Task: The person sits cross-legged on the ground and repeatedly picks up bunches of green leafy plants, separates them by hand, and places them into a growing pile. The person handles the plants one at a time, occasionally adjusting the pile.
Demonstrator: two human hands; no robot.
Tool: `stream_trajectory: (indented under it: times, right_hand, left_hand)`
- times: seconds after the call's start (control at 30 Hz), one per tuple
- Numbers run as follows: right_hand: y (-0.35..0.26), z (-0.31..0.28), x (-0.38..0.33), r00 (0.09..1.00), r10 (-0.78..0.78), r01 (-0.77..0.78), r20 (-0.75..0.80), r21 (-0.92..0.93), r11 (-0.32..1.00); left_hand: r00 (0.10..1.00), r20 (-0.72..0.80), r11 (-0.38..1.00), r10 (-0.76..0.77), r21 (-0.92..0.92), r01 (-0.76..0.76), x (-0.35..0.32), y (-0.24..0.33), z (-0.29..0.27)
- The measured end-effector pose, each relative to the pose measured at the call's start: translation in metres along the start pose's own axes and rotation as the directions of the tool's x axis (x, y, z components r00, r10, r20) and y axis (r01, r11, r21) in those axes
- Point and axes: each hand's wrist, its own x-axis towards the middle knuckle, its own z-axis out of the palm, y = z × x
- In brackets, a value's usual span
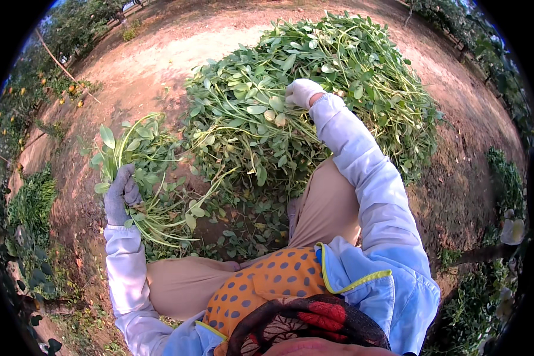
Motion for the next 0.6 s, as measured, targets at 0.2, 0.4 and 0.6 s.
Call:
stream_trajectory:
  times: [0.2, 0.4, 0.6]
  right_hand:
    - [-0.019, -0.022, -0.011, 0.998, 0.016, 0.009, -0.061, 0.381, 0.925]
    - [-0.096, -0.027, -0.042, 0.994, -0.111, 0.098, -0.021, 0.645, 0.758]
    - [-0.162, -0.001, -0.072, 0.96, -0.22, 0.279, -0.171, 0.6, 0.75]
  left_hand:
    - [0.997, -0.039, 0.99, -0.065, 0.124, 0.069, -0.007, -0.004, 0.02]
    - [0.996, -0.022, 0.988, -0.082, 0.127, 0.084, -0.004, -0.014, 0.03]
    - [0.995, 0.024, 0.985, -0.095, 0.147, 0.09, -0.001, -0.02, 0.048]
